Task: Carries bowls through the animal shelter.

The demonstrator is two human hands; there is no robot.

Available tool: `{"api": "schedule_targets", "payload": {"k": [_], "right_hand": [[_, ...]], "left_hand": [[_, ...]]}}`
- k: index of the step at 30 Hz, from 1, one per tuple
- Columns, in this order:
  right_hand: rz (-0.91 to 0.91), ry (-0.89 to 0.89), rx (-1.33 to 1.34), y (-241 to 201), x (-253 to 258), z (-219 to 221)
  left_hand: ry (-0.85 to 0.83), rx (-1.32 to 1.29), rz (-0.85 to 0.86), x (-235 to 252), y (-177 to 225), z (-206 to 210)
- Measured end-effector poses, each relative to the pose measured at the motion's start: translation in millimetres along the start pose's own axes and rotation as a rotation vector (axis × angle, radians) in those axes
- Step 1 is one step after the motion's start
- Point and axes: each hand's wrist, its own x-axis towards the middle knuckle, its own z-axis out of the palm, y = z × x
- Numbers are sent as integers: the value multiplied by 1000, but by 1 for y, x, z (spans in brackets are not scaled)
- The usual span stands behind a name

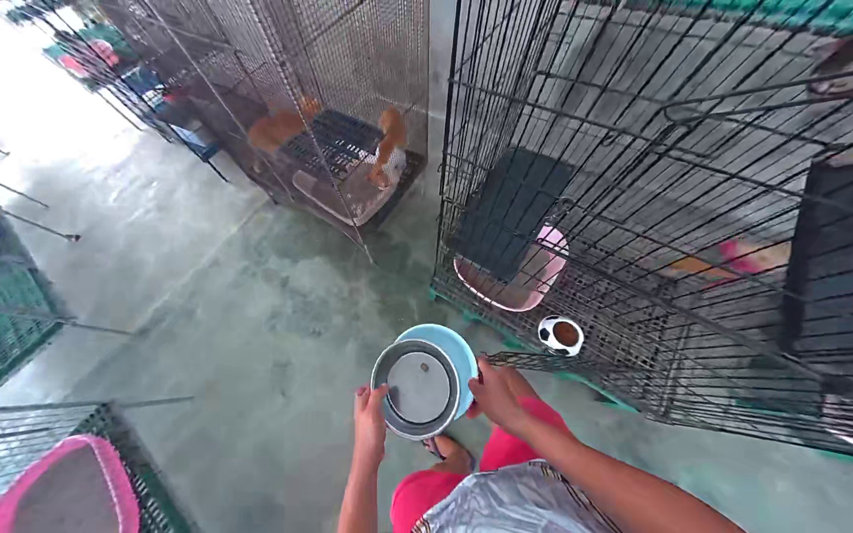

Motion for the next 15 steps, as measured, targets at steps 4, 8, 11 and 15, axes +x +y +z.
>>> {"api": "schedule_targets", "payload": {"k": [4, 8, 11, 15], "right_hand": [[-10, -19, 1, 1, -2, -2], [-7, -59, -5, -7, -13, -11], [-38, -53, -3, -6, -17, -16], [-8, -56, -32, -8, -18, -25]], "left_hand": [[-97, -38, 27, 8, -14, 9], [-128, -51, 21, 9, -17, 21], [-128, -60, -5, 7, -17, 27], [-159, -83, -6, 9, -24, 31]]}}
